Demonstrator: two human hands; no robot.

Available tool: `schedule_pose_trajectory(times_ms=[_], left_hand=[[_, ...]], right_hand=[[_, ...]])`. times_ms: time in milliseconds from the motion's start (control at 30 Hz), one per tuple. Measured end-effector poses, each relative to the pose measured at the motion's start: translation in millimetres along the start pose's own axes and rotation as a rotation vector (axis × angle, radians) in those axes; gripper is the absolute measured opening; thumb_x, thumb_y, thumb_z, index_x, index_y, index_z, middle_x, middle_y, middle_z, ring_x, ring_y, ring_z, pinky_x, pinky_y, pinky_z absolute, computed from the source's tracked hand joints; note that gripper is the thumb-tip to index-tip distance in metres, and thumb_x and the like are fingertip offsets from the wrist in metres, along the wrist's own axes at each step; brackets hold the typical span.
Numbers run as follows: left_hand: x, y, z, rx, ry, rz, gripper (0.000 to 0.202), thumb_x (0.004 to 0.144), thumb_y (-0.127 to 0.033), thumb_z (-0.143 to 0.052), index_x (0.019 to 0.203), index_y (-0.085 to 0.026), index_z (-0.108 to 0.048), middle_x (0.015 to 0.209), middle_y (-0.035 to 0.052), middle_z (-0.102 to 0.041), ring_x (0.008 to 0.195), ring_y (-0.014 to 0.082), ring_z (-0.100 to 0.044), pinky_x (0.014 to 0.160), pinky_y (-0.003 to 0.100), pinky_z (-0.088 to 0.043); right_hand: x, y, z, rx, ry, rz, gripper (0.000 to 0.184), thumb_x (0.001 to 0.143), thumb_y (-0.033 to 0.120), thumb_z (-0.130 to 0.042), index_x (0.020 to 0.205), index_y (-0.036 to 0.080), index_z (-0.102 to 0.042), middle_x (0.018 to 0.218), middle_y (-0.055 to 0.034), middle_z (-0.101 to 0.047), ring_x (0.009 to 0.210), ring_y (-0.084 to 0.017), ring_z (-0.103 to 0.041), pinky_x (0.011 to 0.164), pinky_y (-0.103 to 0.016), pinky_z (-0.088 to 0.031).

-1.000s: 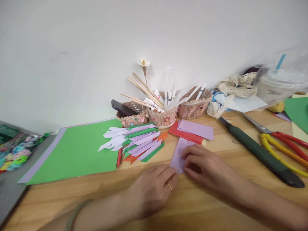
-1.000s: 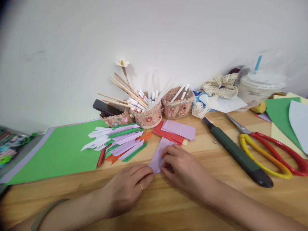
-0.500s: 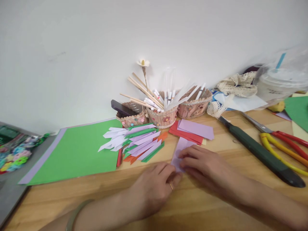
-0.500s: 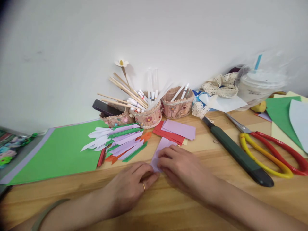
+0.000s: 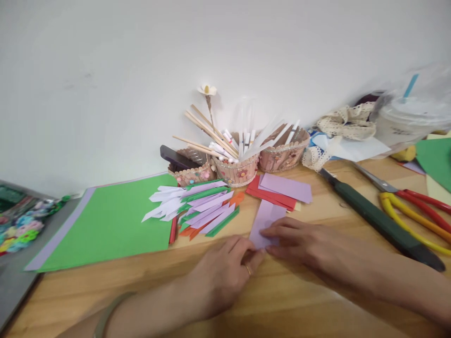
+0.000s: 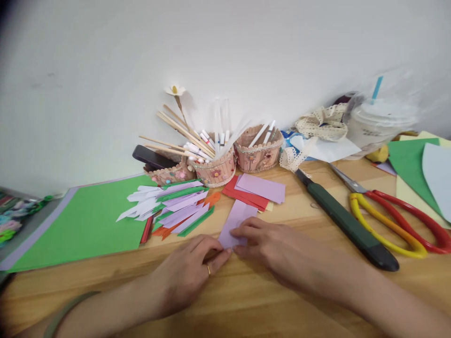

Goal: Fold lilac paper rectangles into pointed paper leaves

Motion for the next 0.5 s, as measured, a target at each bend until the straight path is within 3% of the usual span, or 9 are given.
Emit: schedule_pose_trajectory(times_ms=[500], left_hand=[[-2.8,2.6,-1.3,0.097,-0.024,-0.1,0.019,0.098,-0.033,-0.041,0.098,-0.02,-0.055,0.098,0.0023,-0.061,0.095,0.0174,-0.06,0.086,0.033,-0.048]], right_hand=[[-1.4,-1.3,-2.4,-0.021,-0.017,0.019,0.042,0.085,0.002,-0.044,0.119,0.021,-0.06,0.134,-0.0088,-0.053,0.126,-0.023,-0.044,0.1,-0.042,-0.042]])
Point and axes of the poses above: each hand's wrist, its own x-axis towards the middle knuckle, its own z-axis out of the back of the hand, y = z × x, the point moved 1 cm from there along x, towards the middle knuckle
